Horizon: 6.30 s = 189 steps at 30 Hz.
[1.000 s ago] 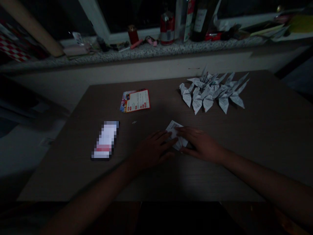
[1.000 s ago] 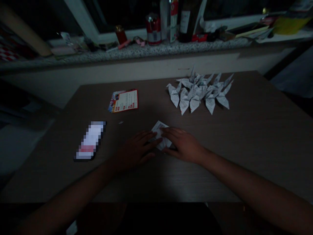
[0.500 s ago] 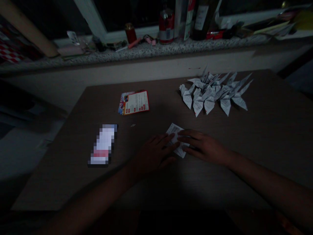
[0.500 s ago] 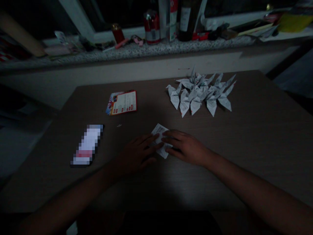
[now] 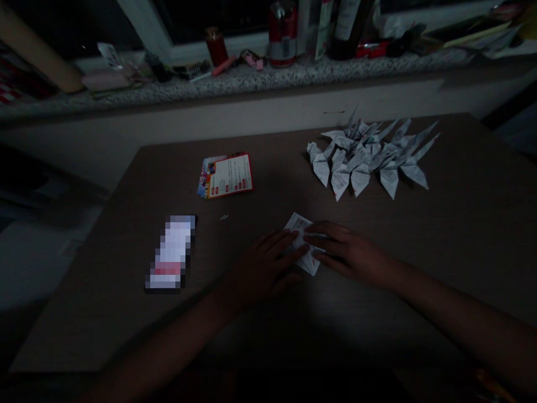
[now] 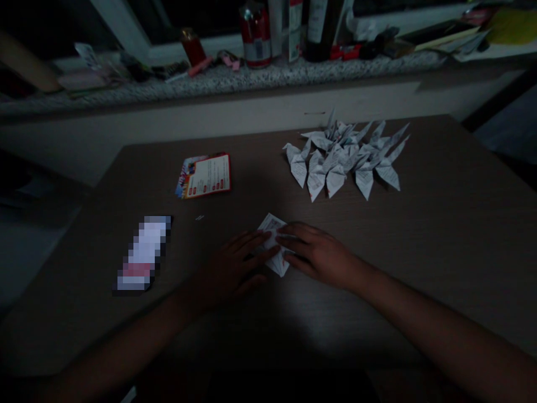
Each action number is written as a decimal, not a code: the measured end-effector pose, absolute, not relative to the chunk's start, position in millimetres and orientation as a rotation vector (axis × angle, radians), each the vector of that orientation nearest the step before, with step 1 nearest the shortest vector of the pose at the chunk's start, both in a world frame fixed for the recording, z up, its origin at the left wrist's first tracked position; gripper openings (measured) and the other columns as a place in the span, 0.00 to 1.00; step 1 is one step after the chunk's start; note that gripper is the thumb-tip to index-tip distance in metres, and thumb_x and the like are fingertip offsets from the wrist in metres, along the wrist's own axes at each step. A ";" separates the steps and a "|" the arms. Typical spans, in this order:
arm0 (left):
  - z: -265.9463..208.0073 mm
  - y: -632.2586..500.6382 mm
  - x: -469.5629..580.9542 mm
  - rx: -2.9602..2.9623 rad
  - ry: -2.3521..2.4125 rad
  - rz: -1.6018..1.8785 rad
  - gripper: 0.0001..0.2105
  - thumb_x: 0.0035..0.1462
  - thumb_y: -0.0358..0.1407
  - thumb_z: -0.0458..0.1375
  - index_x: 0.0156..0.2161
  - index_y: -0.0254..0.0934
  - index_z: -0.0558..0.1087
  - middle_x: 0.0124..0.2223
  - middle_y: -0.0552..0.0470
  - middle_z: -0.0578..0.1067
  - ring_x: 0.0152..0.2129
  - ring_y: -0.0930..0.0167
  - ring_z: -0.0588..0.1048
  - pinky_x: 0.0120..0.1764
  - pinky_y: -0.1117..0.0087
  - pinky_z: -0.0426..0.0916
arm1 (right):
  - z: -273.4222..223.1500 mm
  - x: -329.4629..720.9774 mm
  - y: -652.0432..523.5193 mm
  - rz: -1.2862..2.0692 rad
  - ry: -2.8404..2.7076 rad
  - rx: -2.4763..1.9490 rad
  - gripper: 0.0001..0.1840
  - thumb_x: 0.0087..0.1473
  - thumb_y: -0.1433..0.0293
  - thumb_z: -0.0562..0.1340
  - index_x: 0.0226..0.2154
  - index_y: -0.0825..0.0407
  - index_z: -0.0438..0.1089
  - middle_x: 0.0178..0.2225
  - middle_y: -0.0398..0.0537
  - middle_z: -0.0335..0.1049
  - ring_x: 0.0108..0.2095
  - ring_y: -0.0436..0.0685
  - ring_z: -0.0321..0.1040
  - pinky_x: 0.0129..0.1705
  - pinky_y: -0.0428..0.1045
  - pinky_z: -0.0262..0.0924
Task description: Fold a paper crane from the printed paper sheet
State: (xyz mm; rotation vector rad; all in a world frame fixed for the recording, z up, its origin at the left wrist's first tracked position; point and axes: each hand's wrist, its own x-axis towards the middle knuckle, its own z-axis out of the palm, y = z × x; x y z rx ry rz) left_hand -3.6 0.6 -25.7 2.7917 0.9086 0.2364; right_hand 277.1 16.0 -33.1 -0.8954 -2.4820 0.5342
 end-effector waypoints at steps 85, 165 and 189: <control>-16.2 -7.6 12.3 2.846 1.024 0.245 0.22 0.72 0.42 0.54 0.66 0.37 0.64 0.65 0.43 0.71 0.58 0.57 0.70 0.57 0.54 0.66 | -32.1 270.9 23.1 0.519 -2.387 -0.975 0.18 0.63 0.68 0.63 0.55 0.46 0.70 0.52 0.57 0.69 0.56 0.68 0.67 0.56 0.65 0.66; -22.8 -7.1 12.4 2.775 0.978 0.220 0.27 0.73 0.50 0.47 0.70 0.39 0.60 0.71 0.48 0.63 0.67 0.60 0.63 0.64 0.56 0.63 | -29.0 262.4 44.8 0.563 -2.248 -1.139 0.04 0.66 0.68 0.60 0.39 0.50 0.70 0.36 0.49 0.70 0.38 0.59 0.71 0.40 0.54 0.67; -22.0 -7.8 12.8 2.794 0.996 0.235 0.25 0.74 0.46 0.47 0.70 0.38 0.61 0.70 0.46 0.65 0.66 0.59 0.65 0.63 0.54 0.66 | -42.2 302.6 14.8 0.306 -2.562 -0.916 0.28 0.69 0.67 0.58 0.69 0.46 0.60 0.63 0.56 0.69 0.62 0.66 0.65 0.60 0.66 0.67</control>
